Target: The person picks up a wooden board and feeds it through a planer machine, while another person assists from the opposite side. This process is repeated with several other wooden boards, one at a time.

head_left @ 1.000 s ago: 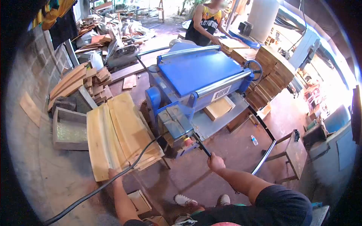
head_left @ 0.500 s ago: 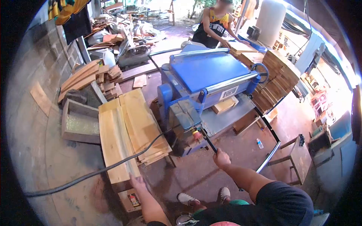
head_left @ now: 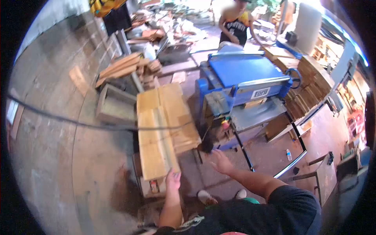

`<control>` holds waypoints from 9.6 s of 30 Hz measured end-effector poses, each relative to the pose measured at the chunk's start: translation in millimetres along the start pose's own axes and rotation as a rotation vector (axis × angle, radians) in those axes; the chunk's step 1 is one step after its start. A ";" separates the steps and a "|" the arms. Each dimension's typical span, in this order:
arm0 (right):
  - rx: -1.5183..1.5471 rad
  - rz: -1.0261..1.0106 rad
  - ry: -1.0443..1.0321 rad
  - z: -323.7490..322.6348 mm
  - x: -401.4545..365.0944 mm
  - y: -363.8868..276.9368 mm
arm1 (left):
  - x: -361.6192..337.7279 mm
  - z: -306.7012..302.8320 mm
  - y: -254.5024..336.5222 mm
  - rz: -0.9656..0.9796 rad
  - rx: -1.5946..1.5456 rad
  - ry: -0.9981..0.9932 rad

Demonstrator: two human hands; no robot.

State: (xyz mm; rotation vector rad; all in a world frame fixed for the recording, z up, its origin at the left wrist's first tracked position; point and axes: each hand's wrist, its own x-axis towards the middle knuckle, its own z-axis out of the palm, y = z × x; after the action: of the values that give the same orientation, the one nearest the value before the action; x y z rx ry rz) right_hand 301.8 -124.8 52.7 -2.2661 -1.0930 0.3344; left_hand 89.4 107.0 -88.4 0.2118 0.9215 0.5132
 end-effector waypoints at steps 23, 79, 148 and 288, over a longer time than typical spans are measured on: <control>0.637 0.466 -0.697 21.1 -73.0 -38.0 | -65.5 -1.3 37.5 -0.247 0.332 -0.238; 0.764 0.605 -0.049 -238.3 -157.2 410.0 | -226.9 297.2 -468.3 1.177 2.071 -0.469; -0.256 -0.117 0.227 -317.2 -294.3 462.8 | -102.3 414.0 -406.1 1.289 2.196 -0.742; -0.528 0.140 0.222 -31.5 -4.4 102.4 | -60.1 10.9 -84.4 0.017 0.184 -0.020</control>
State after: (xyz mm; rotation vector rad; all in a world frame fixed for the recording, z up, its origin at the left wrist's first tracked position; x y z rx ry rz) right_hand 377.6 -190.6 14.9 -2.7660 -0.9904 -0.1762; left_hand 96.3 4.3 -72.3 0.3912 0.9486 0.4410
